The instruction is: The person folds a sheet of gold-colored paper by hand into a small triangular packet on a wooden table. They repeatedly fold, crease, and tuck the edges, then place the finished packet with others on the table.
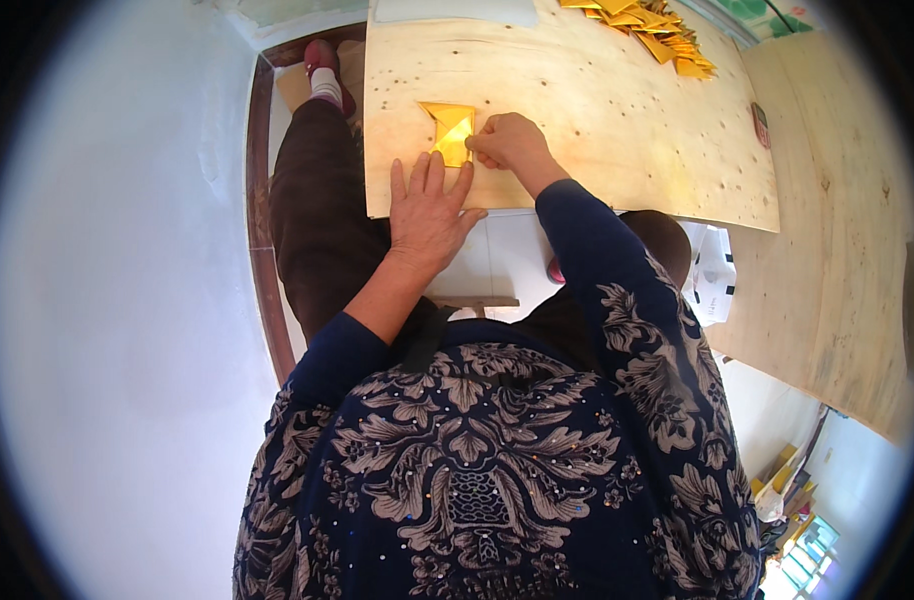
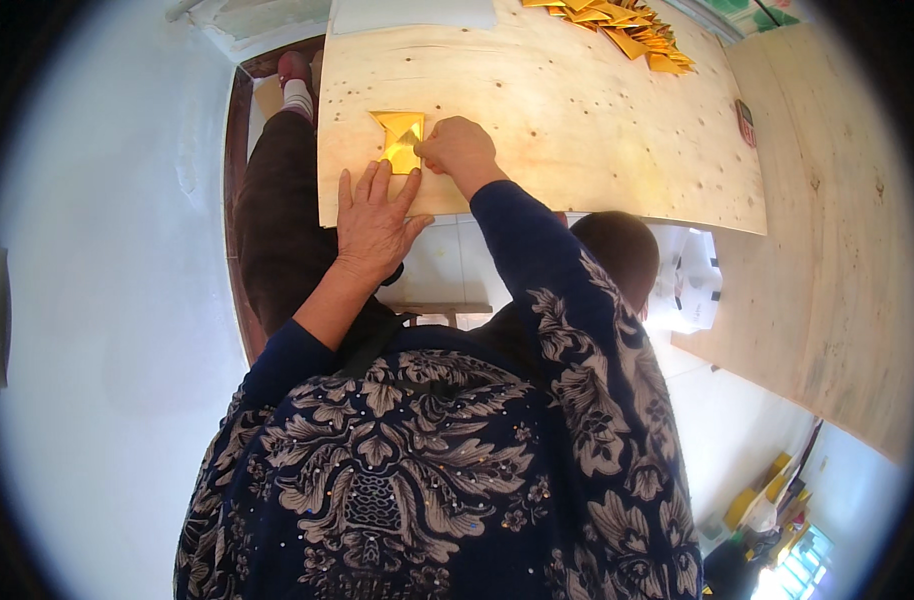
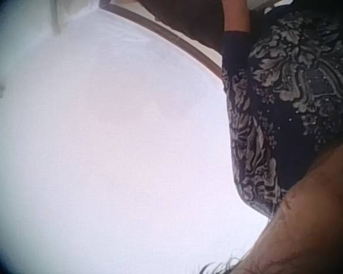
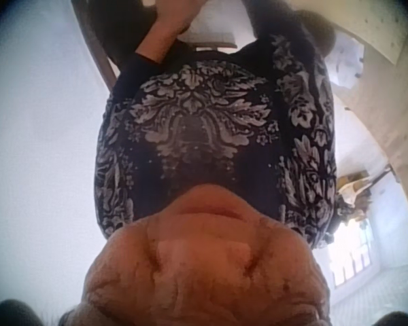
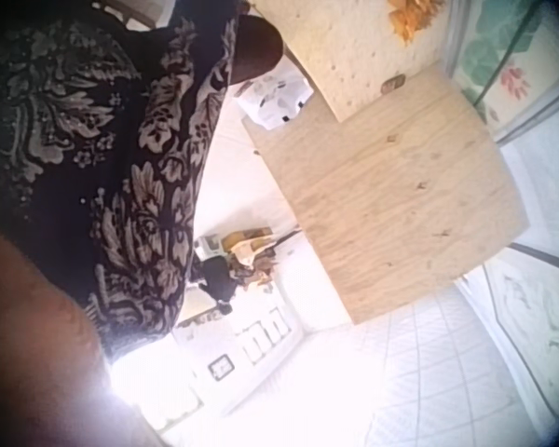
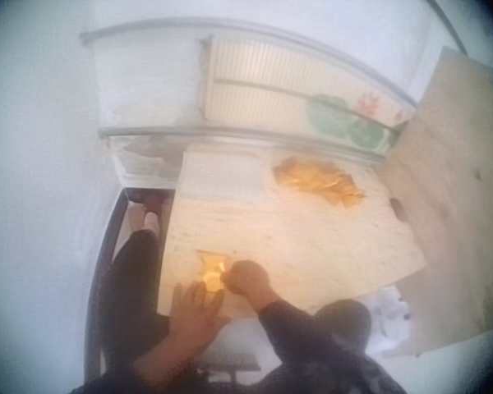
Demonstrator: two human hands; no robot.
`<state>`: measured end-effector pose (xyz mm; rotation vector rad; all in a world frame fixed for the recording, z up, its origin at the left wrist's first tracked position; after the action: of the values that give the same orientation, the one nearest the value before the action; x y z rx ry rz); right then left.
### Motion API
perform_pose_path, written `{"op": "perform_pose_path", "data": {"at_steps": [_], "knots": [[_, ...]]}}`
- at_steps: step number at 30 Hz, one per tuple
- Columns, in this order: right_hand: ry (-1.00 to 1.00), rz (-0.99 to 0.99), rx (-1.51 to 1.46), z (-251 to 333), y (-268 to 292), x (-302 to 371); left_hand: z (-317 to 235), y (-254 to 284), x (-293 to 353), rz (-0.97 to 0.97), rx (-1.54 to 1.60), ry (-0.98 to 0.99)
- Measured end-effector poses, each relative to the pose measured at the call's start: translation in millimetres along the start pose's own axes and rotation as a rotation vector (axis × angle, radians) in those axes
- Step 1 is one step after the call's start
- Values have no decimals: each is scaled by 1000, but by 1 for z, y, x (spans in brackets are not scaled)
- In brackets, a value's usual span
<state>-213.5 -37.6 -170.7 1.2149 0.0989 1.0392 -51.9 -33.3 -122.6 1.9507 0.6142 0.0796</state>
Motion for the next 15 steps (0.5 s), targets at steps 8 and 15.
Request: {"op": "perform_pose_path", "data": {"at_steps": [8, 15], "knots": [[100, -223, 45, 3, 18, -4, 4, -4, 3, 20, 13, -2], [138, -180, 163, 20, 33, -34, 7, -2, 3, 37, 41, -10]]}}
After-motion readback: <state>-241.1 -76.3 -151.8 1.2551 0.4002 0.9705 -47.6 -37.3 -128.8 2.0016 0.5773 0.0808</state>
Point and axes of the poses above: each hand's wrist, its own x-axis away from the middle knuckle, its own y-axis out of the back of the hand, z = x × y, the point moved 10 cm from there along -x, towards the middle knuckle, and after that the axes turned 14 degrees about x, right-handed, at the moved point
